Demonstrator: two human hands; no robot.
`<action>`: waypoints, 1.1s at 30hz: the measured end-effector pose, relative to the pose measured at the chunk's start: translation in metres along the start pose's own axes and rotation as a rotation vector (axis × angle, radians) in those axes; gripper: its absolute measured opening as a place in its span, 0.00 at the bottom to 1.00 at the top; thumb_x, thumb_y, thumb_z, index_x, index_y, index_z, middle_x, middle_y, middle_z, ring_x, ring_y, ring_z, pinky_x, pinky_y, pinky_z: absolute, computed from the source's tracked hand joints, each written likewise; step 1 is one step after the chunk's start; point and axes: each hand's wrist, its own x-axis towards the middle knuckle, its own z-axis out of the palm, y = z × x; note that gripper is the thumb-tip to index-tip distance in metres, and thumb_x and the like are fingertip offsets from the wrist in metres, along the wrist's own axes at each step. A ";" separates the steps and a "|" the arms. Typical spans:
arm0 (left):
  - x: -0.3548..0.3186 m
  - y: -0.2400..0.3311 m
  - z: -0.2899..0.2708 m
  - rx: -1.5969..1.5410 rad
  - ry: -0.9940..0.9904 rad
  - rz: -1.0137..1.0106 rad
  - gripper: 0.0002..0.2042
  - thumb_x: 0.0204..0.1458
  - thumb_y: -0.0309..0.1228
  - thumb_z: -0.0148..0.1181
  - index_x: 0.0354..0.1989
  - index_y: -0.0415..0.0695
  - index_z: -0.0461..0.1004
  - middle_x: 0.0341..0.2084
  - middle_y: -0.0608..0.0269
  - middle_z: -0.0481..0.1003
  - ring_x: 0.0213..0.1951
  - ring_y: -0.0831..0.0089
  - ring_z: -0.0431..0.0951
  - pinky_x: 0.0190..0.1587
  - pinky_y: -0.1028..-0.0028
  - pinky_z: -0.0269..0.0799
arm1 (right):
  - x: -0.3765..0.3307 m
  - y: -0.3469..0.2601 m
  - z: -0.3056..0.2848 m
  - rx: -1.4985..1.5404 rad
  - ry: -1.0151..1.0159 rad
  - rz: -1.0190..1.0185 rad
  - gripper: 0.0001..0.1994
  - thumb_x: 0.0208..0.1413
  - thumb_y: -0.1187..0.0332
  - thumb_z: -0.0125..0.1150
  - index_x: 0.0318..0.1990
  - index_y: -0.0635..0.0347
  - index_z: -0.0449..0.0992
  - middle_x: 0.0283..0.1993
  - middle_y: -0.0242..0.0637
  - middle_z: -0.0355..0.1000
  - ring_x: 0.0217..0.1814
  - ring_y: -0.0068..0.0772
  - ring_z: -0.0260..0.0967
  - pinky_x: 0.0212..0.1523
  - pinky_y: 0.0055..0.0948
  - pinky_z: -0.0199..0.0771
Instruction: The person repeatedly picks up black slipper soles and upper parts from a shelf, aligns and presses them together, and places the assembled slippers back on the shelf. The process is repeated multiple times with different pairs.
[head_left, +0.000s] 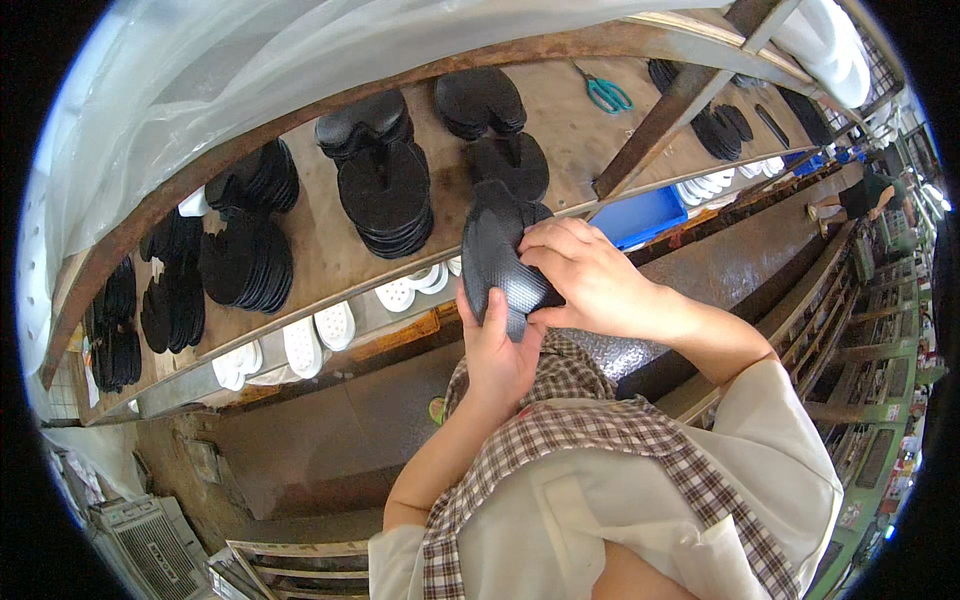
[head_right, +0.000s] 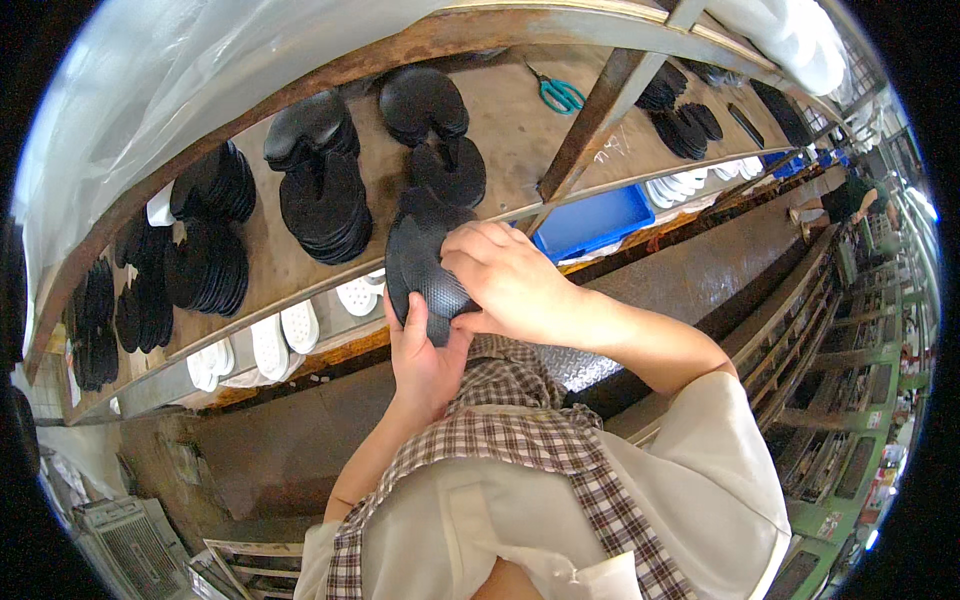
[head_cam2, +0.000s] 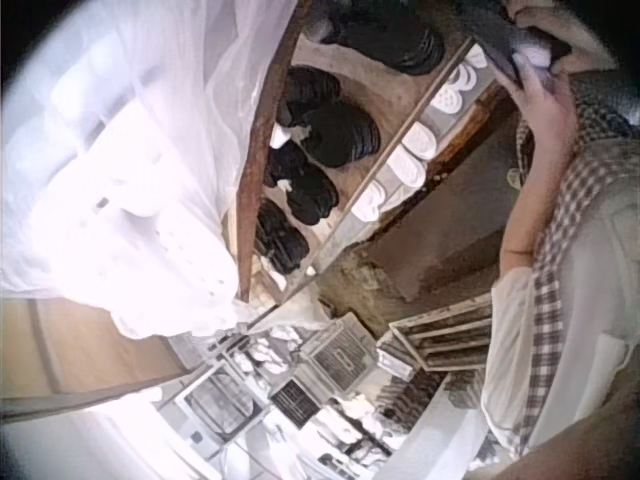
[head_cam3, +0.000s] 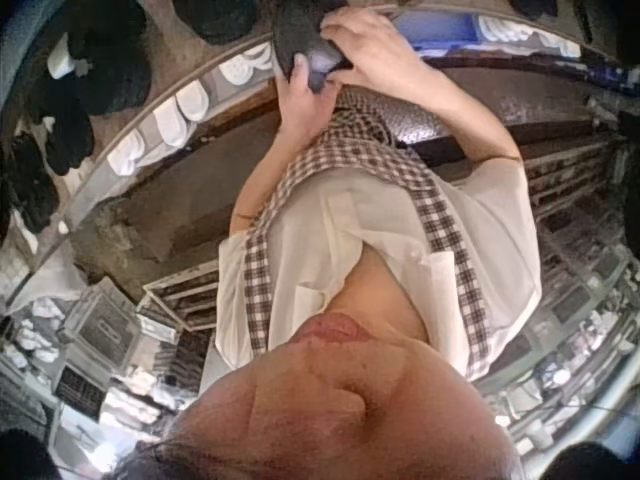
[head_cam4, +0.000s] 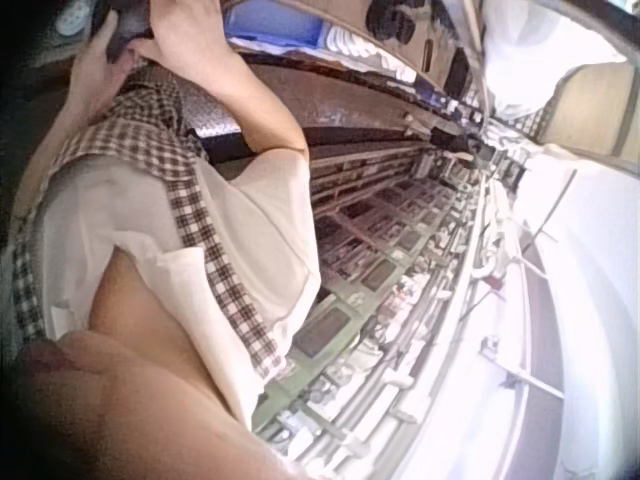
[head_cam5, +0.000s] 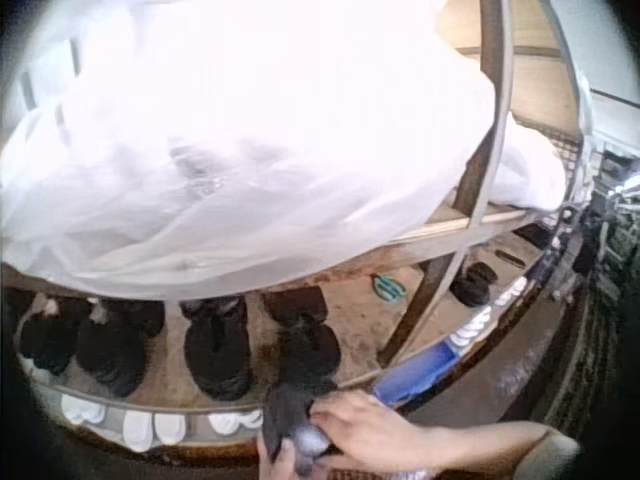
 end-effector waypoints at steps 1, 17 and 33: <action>-0.002 -0.002 -0.001 0.001 0.012 0.001 0.23 0.63 0.35 0.47 0.65 0.56 0.48 0.56 0.61 0.63 0.56 0.64 0.66 0.55 0.57 0.68 | -0.002 0.001 0.001 0.008 0.004 0.022 0.33 0.23 0.63 0.75 0.44 0.66 0.71 0.52 0.42 0.66 0.58 0.46 0.61 0.57 0.40 0.62; -0.034 0.013 -0.027 -0.005 0.193 -0.031 0.24 0.61 0.37 0.51 0.64 0.62 0.51 0.56 0.66 0.62 0.53 0.65 0.66 0.50 0.59 0.66 | 0.055 0.126 0.029 -0.141 0.012 0.017 0.29 0.40 0.52 0.69 0.44 0.69 0.75 0.48 0.45 0.72 0.52 0.49 0.67 0.54 0.39 0.67; 0.007 0.009 0.010 0.019 0.109 0.125 0.22 0.62 0.35 0.48 0.64 0.57 0.54 0.57 0.65 0.64 0.56 0.63 0.66 0.52 0.55 0.65 | 0.034 0.095 0.001 -0.033 0.284 0.166 0.35 0.46 0.58 0.68 0.60 0.63 0.63 0.59 0.45 0.66 0.61 0.44 0.62 0.60 0.38 0.63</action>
